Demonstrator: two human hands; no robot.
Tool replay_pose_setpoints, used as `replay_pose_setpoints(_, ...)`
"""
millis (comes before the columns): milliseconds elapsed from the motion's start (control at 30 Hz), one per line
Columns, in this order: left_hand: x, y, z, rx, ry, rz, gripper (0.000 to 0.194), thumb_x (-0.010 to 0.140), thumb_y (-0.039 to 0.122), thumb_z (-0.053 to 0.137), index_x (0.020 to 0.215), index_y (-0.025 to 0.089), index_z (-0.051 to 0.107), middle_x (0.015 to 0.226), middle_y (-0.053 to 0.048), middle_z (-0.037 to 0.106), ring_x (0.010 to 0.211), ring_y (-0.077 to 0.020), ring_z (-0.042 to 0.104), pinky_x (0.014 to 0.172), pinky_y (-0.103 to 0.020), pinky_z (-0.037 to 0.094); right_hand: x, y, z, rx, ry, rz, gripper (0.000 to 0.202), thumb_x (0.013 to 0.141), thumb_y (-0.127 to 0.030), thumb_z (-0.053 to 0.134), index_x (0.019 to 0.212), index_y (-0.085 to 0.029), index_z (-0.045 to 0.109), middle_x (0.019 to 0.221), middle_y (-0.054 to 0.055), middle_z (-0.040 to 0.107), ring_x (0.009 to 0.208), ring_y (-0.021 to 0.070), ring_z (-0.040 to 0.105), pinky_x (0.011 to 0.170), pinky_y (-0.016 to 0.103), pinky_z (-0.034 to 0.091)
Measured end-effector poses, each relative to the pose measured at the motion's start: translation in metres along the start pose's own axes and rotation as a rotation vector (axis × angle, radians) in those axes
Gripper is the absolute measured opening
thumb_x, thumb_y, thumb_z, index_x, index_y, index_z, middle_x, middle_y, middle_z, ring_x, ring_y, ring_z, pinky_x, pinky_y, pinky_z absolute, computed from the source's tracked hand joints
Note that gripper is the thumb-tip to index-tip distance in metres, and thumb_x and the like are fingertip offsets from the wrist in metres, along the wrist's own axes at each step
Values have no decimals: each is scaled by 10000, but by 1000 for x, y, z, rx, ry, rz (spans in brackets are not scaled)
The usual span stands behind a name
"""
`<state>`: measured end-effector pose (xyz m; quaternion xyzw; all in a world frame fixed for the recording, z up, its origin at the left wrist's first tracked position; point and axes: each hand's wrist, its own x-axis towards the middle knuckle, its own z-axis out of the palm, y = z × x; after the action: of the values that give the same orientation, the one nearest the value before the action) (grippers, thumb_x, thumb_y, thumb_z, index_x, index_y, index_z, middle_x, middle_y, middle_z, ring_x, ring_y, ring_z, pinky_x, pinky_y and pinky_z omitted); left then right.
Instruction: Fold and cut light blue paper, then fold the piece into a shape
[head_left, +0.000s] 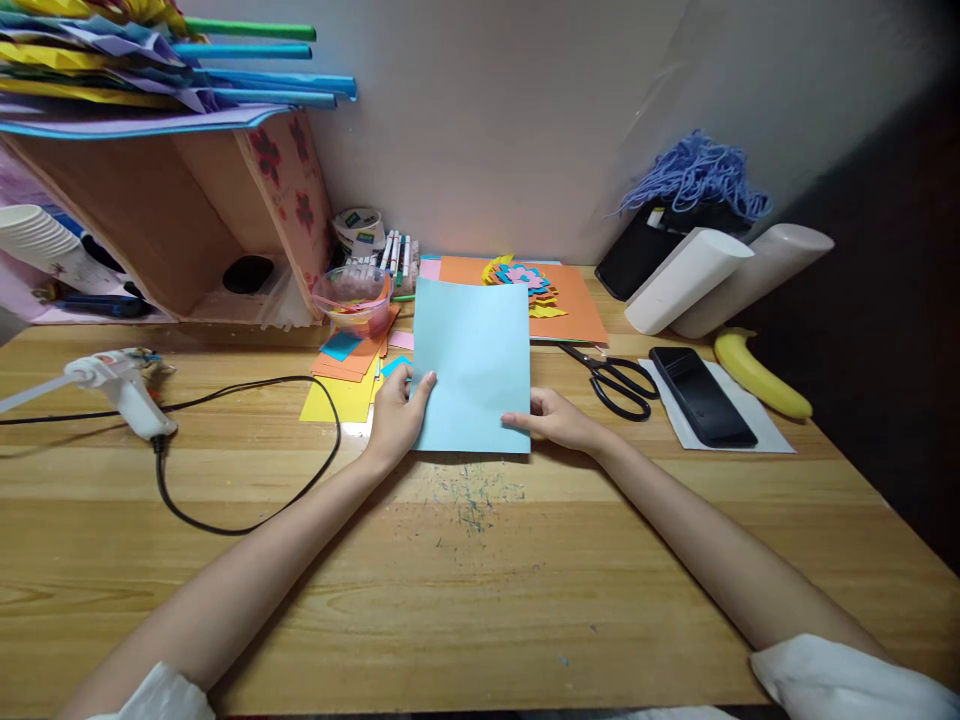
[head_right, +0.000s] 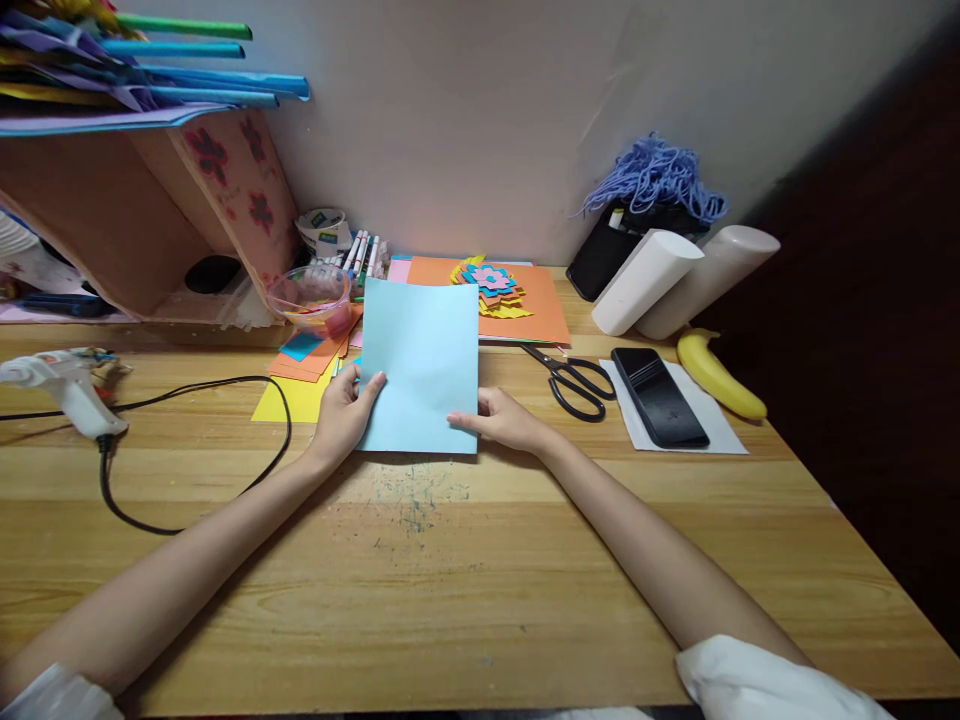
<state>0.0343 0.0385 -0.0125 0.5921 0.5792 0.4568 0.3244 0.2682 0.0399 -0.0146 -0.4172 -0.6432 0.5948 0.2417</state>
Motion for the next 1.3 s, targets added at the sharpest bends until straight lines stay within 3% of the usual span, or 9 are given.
replay_pose_setpoints(400,0,1,0,0,-21,-3,302,817,369,519,634,185,364,554,61,319,501,-82,320,483,-212,253,0,-1,1,-12,-12,3,392,722,-421,635,986,-131,648,1021,83,667,891,228,621,769,365,495)
replay_pose_setpoints(1300,-1,1,0,16,-27,5,307,819,373,512,627,181,368,552,59,320,510,-83,317,499,-213,249,-1,-4,2,-45,-10,3,405,732,-407,634,1029,-132,637,1040,77,667,913,232,621,776,357,501)
